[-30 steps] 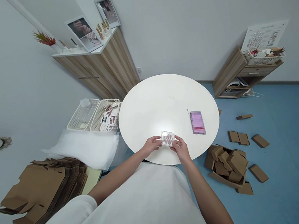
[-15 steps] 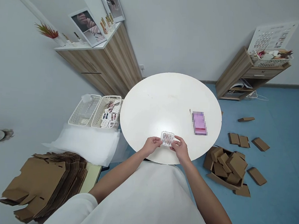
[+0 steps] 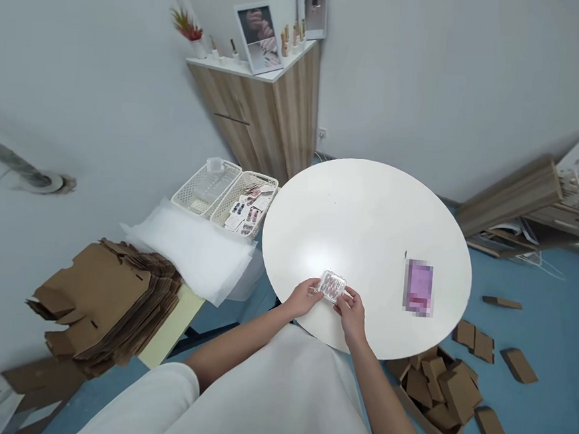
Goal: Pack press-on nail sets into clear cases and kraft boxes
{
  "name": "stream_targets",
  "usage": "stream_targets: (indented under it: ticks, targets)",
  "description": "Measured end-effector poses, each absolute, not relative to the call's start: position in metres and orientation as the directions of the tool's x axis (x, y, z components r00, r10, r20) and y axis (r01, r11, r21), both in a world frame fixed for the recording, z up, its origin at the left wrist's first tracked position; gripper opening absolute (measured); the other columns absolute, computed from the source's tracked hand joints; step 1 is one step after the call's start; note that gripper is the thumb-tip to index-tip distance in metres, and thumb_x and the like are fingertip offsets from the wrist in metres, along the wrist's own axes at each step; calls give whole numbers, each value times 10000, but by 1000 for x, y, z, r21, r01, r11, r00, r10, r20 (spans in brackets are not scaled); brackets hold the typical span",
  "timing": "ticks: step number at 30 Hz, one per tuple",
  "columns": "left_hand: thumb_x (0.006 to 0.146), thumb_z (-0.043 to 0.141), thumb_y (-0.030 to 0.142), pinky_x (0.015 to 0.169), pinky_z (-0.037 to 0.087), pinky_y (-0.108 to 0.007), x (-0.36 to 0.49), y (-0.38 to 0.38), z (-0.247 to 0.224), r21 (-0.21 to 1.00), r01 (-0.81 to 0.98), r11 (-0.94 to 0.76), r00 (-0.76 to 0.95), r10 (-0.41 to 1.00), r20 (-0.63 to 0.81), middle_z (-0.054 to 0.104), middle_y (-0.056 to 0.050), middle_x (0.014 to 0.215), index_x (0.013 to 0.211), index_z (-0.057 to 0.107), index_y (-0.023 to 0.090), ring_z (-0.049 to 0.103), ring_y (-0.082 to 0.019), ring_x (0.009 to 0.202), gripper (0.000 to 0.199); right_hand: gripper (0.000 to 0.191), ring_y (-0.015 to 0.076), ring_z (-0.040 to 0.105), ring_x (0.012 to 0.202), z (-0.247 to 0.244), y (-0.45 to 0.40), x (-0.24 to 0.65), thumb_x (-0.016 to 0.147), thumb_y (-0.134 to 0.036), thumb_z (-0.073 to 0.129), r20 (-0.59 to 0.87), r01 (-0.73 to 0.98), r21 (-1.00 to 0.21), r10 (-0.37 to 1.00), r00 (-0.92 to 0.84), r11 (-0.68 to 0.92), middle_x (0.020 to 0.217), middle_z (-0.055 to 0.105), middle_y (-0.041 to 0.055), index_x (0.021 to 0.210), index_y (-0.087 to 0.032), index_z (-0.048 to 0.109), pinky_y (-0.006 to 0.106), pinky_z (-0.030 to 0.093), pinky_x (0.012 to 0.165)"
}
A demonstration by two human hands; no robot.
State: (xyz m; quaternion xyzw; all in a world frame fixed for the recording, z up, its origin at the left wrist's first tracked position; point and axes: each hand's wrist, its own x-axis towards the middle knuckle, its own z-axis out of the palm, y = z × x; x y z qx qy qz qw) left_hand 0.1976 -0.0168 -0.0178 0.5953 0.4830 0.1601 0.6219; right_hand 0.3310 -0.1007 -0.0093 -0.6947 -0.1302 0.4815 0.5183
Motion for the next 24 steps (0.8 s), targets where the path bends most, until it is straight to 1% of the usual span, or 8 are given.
stream_targets:
  ticks: [4, 6, 8, 12, 17, 21, 24]
  targets:
    - [723, 574, 340, 810, 418, -310, 182, -3, -22, 889, 406, 211, 421, 821, -387, 494, -99, 1118, 1162, 489, 176, 523, -183, 911, 476, 471, 188, 565, 949, -7, -75, 312, 690, -354, 553, -527, -247, -849, 703, 478, -468, 1120, 547, 77, 1130, -234, 433, 317, 491, 764]
    - [717, 571, 358, 798, 422, -304, 172, 10, -24, 879, 430, 205, 397, 832, -389, 470, -104, 1120, 1188, 465, 171, 498, -199, 951, 517, 489, 189, 545, 988, -6, -58, 302, 680, -351, 561, -523, -204, -848, 711, 470, -489, 1181, 511, 69, 1141, -239, 441, 315, 475, 793]
    - [718, 562, 378, 794, 421, -300, 161, 26, -26, 871, 447, 205, 389, 832, -396, 452, -105, 1123, 1215, 436, 171, 478, -210, 980, 553, 511, 196, 524, 1017, -6, -40, 292, 662, -358, 576, -529, -163, -838, 706, 471, -520, 1201, 494, 62, 1145, -238, 457, 318, 462, 810]
    - [725, 545, 388, 809, 410, -291, 141, 63, -29, 865, 451, 222, 387, 824, -414, 429, -102, 1131, 1237, 403, 179, 466, -207, 1002, 571, 593, 203, 526, 971, -8, 2, 272, 623, -361, 606, -553, -125, -811, 682, 479, -571, 1157, 514, 70, 1181, -225, 461, 329, 456, 801]
    - [727, 540, 369, 817, 404, -281, 124, 108, -38, 858, 453, 242, 353, 835, -421, 386, -107, 1167, 1265, 351, 181, 463, -193, 1024, 600, 634, 200, 535, 927, -17, 55, 252, 631, -364, 588, -544, -73, -815, 715, 440, -575, 1148, 514, 75, 1227, -211, 432, 332, 451, 796]
    - [726, 540, 344, 876, 372, -289, 118, 139, -43, 850, 468, 240, 317, 853, -415, 355, -102, 1199, 1277, 325, 198, 422, -203, 1090, 609, 637, 199, 537, 899, -24, 95, 243, 630, -363, 579, -525, 11, -807, 726, 443, -590, 1143, 512, 87, 1227, -194, 432, 324, 456, 767]
    - [723, 544, 334, 910, 351, -303, 118, 159, -42, 845, 479, 236, 308, 857, -414, 345, -110, 1207, 1280, 316, 192, 402, -216, 1118, 619, 572, 183, 540, 842, -25, 120, 239, 629, -332, 565, -510, 66, -802, 739, 441, -593, 1084, 539, 80, 1173, -183, 473, 301, 458, 720]
